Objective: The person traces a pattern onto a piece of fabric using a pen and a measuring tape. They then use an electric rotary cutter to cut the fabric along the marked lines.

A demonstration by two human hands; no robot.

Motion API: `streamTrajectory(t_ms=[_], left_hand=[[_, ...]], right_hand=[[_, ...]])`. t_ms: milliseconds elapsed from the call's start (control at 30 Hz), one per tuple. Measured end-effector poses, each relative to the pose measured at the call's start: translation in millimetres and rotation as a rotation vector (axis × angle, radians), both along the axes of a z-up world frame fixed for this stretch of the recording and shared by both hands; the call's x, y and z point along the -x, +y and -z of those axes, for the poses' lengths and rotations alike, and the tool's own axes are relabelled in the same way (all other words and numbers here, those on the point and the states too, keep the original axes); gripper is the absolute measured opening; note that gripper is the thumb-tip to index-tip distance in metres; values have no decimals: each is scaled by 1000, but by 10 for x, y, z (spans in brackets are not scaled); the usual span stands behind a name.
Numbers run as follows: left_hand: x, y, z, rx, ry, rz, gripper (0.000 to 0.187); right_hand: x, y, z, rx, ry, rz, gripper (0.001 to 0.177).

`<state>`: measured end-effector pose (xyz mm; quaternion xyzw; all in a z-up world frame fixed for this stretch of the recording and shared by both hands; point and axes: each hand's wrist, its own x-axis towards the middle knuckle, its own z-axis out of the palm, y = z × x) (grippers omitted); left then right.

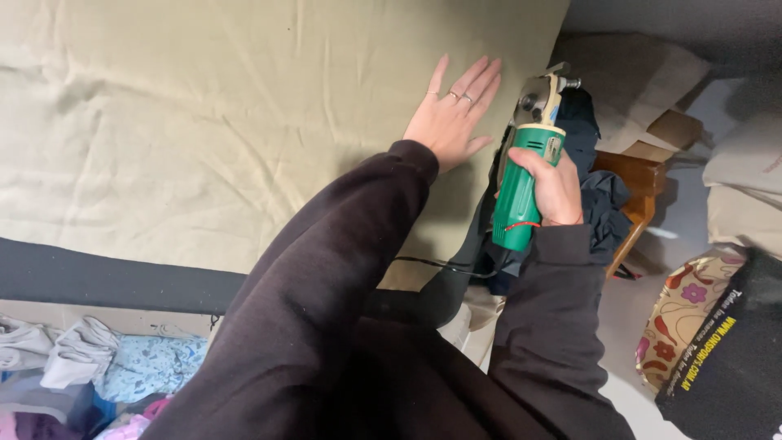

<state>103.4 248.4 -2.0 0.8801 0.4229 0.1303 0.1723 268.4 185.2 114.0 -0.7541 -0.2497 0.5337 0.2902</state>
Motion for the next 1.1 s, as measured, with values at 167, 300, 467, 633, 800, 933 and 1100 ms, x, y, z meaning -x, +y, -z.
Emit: streamTrajectory(t_ms=[167, 300, 467, 633, 800, 933, 1100], left_hand=[[-59, -79, 391, -80, -177, 72, 70], [-120, -233, 621, -239, -265, 141, 47], [8, -1178, 153, 195, -448, 211, 22], [382, -1998, -463, 1157, -193, 266, 36], [588, -2419, -77, 1663, -103, 268, 43], [628, -2841, 371, 1775, -278, 259, 30], [518, -2797, -60, 1339, -269, 195, 20]], right_hand=[[4, 157, -27, -7, -14, -6, 28], [-105, 250, 60, -61, 43, -29, 24], [-373, 351, -26, -29, 0, -100, 27], [-832, 461, -80, 180, -115, -362, 35], [-1191, 660, 36, -27, -427, -879, 53], [-1190, 778, -110, 160, -645, -999, 61], [-1319, 897, -79, 53, -565, -1107, 66]])
